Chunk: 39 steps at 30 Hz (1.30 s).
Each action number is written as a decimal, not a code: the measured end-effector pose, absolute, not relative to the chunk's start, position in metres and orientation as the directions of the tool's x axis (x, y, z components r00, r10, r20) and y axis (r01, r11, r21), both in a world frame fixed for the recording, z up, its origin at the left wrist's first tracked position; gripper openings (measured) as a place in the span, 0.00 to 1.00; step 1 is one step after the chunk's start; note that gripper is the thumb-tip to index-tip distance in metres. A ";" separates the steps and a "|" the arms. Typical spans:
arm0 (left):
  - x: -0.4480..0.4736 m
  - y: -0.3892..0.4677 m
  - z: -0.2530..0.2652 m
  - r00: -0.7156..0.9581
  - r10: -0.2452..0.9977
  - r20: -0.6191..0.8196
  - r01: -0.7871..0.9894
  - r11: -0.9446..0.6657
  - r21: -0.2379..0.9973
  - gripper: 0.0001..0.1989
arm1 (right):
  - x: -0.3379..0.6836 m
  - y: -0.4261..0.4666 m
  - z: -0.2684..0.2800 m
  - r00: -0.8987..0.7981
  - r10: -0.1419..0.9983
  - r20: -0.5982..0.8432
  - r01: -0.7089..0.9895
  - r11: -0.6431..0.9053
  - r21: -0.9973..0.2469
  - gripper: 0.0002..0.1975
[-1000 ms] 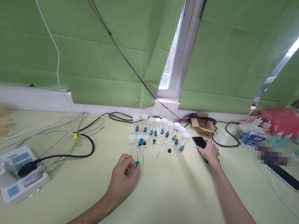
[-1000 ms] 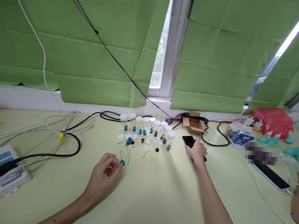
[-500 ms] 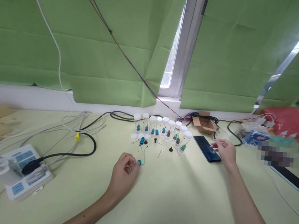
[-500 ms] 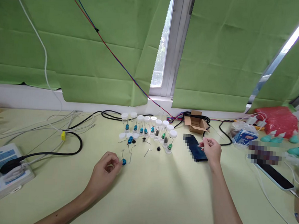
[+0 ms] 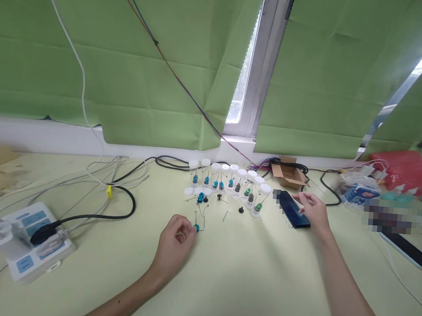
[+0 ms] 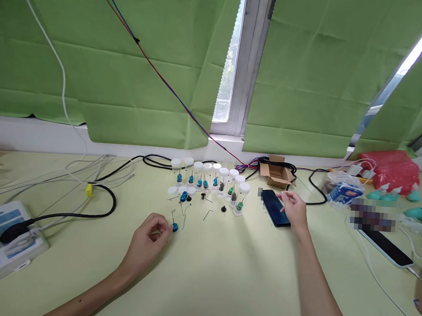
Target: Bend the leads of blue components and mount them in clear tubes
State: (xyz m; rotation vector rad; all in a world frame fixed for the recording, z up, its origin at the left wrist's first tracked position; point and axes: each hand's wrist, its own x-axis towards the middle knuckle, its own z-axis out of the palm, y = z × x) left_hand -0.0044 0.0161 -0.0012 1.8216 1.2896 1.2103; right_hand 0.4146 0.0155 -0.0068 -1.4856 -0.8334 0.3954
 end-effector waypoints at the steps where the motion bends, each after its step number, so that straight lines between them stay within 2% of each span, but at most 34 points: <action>1: -0.005 0.016 -0.001 0.118 0.936 0.331 0.394 -0.350 0.850 0.09 | 0.414 0.014 -0.006 0.677 0.695 0.244 0.261 0.083 -0.962 0.23; 7: -0.005 0.016 -0.001 0.125 0.942 0.312 0.381 -0.336 0.861 0.09 | 0.407 0.009 0.000 0.723 0.631 0.282 0.358 0.007 -0.934 0.20; 11: -0.006 0.016 -0.002 0.144 0.949 0.282 0.387 -0.316 0.866 0.08 | 0.388 0.007 0.010 0.729 0.505 0.461 0.506 0.056 -0.861 0.18; 15: -0.006 0.017 -0.003 0.157 0.964 0.214 0.422 -0.262 0.868 0.07 | 0.343 0.003 0.020 0.693 0.330 0.641 0.636 0.140 -0.759 0.17; 17: -0.005 0.016 -0.002 0.166 0.960 0.225 0.426 -0.276 0.862 0.07 | 0.315 0.000 0.022 0.645 0.291 0.706 0.699 0.148 -0.699 0.15; 21: -0.003 0.012 0.003 0.215 0.933 0.287 0.436 -0.355 0.827 0.10 | 0.266 -0.007 0.018 0.349 0.344 0.871 0.825 0.329 -0.460 0.13; 24: -0.002 0.007 0.007 0.263 0.920 0.292 0.474 -0.386 0.792 0.10 | 0.242 -0.008 0.011 0.118 0.413 0.903 0.821 0.472 -0.323 0.12; 26: -0.002 0.004 0.007 0.270 0.913 0.307 0.497 -0.405 0.767 0.09 | 0.231 -0.007 0.006 0.029 0.475 0.880 0.778 0.541 -0.318 0.11; 30: -0.003 0.004 0.003 0.291 0.903 0.316 0.535 -0.428 0.729 0.04 | 0.215 -0.003 -0.004 -0.106 0.655 0.748 0.699 0.585 -0.412 0.05; 35: -0.005 0.007 -0.001 0.386 0.883 0.269 0.576 -0.458 0.677 0.12 | 0.206 -0.002 -0.009 -0.232 0.730 0.642 0.707 0.580 -0.404 0.10; 39: -0.005 0.008 0.000 0.413 0.874 0.257 0.584 -0.471 0.661 0.15 | 0.206 -0.001 -0.009 -0.200 0.766 0.610 0.710 0.543 -0.449 0.14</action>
